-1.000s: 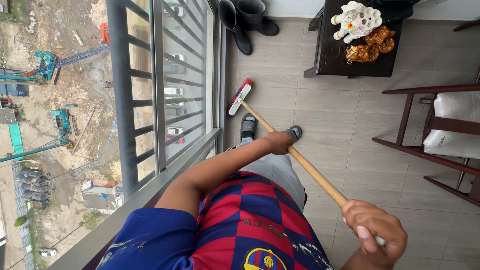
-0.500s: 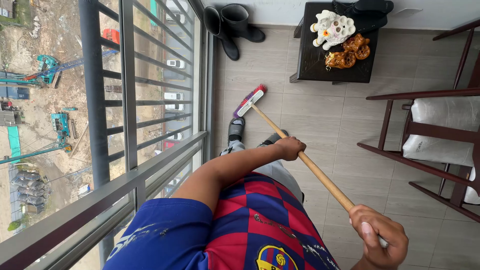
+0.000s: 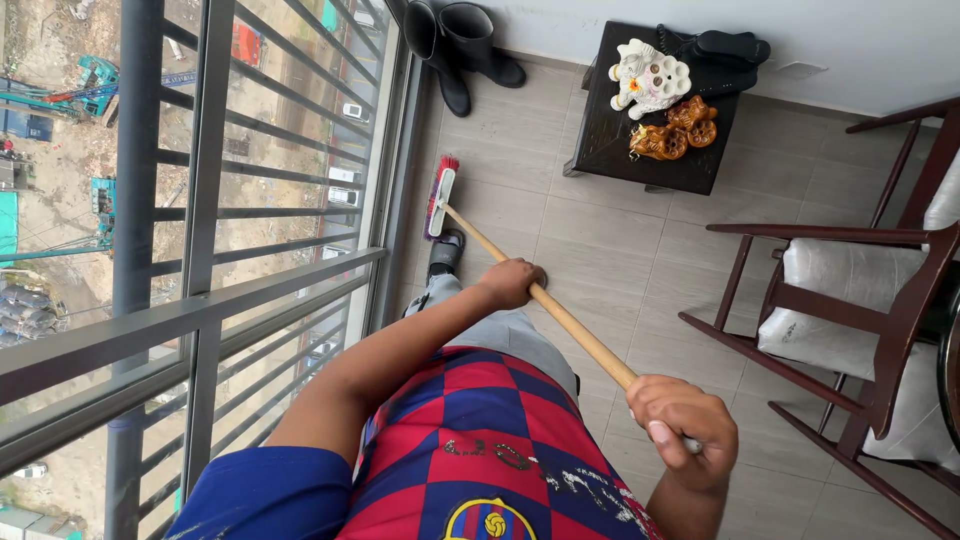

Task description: The person is sweeping the floor of a balcony using a broom.

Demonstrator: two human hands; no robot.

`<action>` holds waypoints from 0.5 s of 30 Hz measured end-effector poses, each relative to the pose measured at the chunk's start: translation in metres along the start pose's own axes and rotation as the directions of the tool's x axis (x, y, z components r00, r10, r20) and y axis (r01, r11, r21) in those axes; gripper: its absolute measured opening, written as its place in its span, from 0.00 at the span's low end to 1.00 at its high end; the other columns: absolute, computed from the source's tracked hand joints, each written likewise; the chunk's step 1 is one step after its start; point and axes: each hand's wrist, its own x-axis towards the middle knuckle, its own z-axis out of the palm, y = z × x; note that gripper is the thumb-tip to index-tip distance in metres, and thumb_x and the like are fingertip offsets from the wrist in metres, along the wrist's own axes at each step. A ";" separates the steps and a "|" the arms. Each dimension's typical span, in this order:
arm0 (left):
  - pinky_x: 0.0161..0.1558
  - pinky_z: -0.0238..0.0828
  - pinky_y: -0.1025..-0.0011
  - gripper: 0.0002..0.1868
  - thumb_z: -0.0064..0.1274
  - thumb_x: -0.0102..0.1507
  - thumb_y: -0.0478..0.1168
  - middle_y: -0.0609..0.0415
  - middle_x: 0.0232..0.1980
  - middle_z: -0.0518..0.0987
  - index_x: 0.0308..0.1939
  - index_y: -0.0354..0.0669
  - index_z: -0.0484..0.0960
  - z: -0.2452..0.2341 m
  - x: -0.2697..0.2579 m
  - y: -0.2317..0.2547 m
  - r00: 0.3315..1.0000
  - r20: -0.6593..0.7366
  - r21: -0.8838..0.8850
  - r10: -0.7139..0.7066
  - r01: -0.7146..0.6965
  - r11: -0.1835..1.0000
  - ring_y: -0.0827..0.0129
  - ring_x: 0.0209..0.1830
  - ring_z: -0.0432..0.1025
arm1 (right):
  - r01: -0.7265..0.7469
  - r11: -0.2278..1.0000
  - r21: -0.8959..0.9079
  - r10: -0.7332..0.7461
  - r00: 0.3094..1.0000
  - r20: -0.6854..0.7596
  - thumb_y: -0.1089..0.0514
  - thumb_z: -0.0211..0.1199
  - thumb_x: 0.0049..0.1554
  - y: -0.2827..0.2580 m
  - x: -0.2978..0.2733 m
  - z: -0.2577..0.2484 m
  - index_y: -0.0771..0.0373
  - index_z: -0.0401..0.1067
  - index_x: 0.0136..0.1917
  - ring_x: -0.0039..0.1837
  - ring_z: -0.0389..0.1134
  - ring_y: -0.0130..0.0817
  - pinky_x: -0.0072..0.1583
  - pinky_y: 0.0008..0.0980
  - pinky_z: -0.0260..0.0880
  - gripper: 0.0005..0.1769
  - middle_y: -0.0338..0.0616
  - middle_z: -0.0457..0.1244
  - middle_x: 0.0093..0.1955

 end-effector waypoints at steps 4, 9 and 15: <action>0.56 0.72 0.55 0.10 0.55 0.60 0.37 0.50 0.47 0.83 0.45 0.48 0.83 0.043 0.012 -0.062 0.996 -0.088 0.058 -0.030 0.035 0.998 0.51 0.57 0.74 | -0.066 0.998 -0.007 0.067 0.991 0.114 0.70 0.54 0.48 0.025 0.007 0.005 0.66 0.57 0.26 0.33 0.61 0.36 0.41 0.41 0.67 0.12 0.44 0.58 0.28; 0.56 0.71 0.56 0.11 0.59 0.58 0.42 0.51 0.49 0.82 0.45 0.50 0.85 0.030 0.006 -0.014 0.986 0.075 0.038 -0.150 0.147 0.988 0.54 0.58 0.71 | -0.186 0.979 -0.086 0.197 0.972 0.130 0.72 0.55 0.51 0.026 -0.012 -0.011 0.66 0.58 0.27 0.34 0.61 0.35 0.44 0.39 0.69 0.13 0.44 0.58 0.28; 0.54 0.74 0.56 0.11 0.53 0.61 0.38 0.50 0.47 0.83 0.46 0.51 0.85 0.069 0.055 0.057 0.965 0.264 0.103 -0.009 -0.019 0.994 0.53 0.53 0.77 | -0.313 0.922 -0.227 0.292 0.949 -0.121 0.69 0.53 0.54 -0.027 -0.052 -0.053 0.64 0.57 0.26 0.31 0.59 0.32 0.44 0.42 0.70 0.16 0.42 0.57 0.26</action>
